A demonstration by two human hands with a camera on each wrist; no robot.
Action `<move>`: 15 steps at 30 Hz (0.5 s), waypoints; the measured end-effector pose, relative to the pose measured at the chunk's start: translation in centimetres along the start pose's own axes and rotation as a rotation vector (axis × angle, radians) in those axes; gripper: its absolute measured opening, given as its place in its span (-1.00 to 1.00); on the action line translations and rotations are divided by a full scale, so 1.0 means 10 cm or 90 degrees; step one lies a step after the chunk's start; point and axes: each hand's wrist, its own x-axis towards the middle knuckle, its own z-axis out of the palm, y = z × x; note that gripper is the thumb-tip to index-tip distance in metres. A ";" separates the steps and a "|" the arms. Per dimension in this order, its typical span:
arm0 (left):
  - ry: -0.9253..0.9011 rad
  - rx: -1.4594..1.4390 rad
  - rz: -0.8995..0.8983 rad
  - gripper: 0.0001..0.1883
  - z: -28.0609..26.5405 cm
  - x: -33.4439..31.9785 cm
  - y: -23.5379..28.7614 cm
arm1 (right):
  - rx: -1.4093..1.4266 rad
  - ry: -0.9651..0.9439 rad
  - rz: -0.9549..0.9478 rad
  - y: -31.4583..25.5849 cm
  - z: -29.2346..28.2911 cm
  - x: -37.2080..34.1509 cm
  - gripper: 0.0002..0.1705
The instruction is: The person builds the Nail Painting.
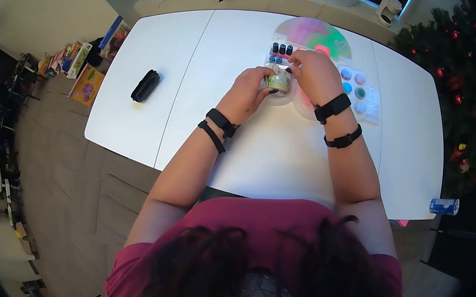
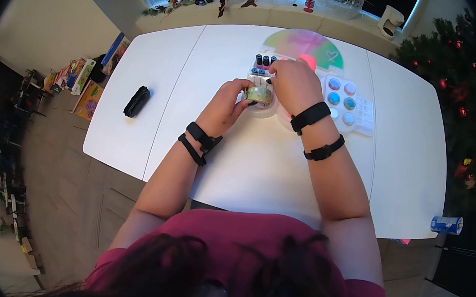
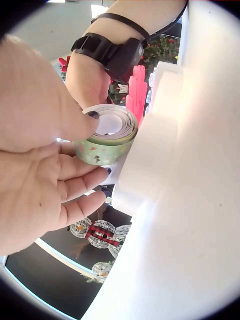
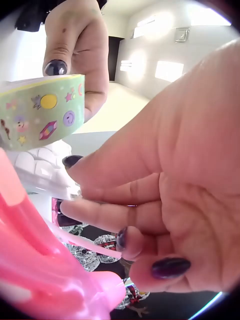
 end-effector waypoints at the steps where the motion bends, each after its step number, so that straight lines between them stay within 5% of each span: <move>1: 0.027 0.057 0.060 -0.54 0.00 -0.01 -0.01 | -0.011 0.018 -0.014 0.01 0.04 0.00 -0.79; 5: 0.081 0.174 0.149 -0.52 -0.03 0.01 0.06 | -0.027 0.029 -0.045 0.01 0.03 -0.02 -0.82; 15: 0.073 0.201 0.063 -0.58 -0.06 -0.01 0.10 | 0.159 0.026 -0.056 0.08 -0.06 -0.01 -0.93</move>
